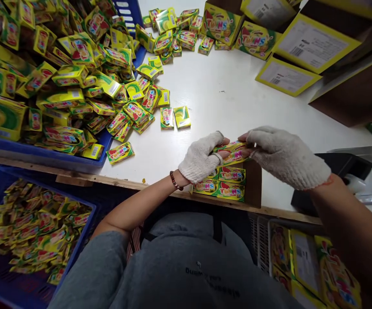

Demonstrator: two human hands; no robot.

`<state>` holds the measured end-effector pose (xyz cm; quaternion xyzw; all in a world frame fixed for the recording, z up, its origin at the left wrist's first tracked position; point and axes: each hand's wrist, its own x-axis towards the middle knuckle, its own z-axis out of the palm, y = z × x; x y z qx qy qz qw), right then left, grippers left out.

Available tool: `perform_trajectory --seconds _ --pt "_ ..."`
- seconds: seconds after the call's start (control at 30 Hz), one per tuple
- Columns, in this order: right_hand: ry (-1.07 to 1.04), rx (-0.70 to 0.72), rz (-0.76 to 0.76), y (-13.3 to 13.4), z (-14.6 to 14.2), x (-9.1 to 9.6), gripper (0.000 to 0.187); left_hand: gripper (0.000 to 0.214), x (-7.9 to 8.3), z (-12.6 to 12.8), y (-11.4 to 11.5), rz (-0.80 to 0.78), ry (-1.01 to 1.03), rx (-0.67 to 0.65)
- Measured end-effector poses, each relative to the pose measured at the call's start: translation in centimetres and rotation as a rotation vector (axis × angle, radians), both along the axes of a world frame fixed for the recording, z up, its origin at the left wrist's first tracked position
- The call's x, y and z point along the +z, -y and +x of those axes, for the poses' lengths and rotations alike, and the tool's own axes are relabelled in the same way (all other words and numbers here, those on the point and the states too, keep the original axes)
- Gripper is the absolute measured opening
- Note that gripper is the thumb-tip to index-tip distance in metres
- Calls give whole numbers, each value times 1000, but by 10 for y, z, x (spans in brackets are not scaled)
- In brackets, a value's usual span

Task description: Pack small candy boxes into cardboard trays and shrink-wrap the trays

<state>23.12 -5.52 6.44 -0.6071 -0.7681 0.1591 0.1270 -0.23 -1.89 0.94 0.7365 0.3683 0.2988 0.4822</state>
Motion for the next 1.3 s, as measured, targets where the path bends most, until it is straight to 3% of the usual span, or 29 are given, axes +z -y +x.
perform_trajectory --seconds 0.1,0.17,0.3,0.37,0.5,0.67,0.87,0.97,1.03,1.13,1.23,1.3 --pt "46 5 -149 -1 3 3 32 13 -7 4 0 -49 45 -31" --pt "-39 -91 -211 -2 6 2 25 16 -11 6 1 -129 75 -38" --pt "-482 -455 -54 4 4 -12 32 24 -16 10 3 -329 212 80" --pt "-716 -547 -55 11 -4 -24 39 26 -18 14 6 -414 330 173" --pt "-872 -571 -197 25 -18 -41 45 27 -26 24 13 -484 458 208" --pt "-870 -535 -204 26 -16 -39 54 31 -35 30 22 -495 505 195" --pt "-696 -501 -148 25 -9 -35 55 26 -32 30 25 -412 458 238" --pt "-482 -385 114 23 0 -24 57 11 -26 22 22 -207 292 166" --pt "-208 -196 164 19 7 -12 40 8 -21 17 19 -2 191 68" --pt "195 34 -70 9 12 1 32 16 -12 15 13 171 20 -6" --pt "448 -67 -289 -4 7 1 33 35 -4 23 15 190 -407 1" --pt "532 -142 -357 -11 -1 -4 29 36 -2 29 21 217 -731 -77"
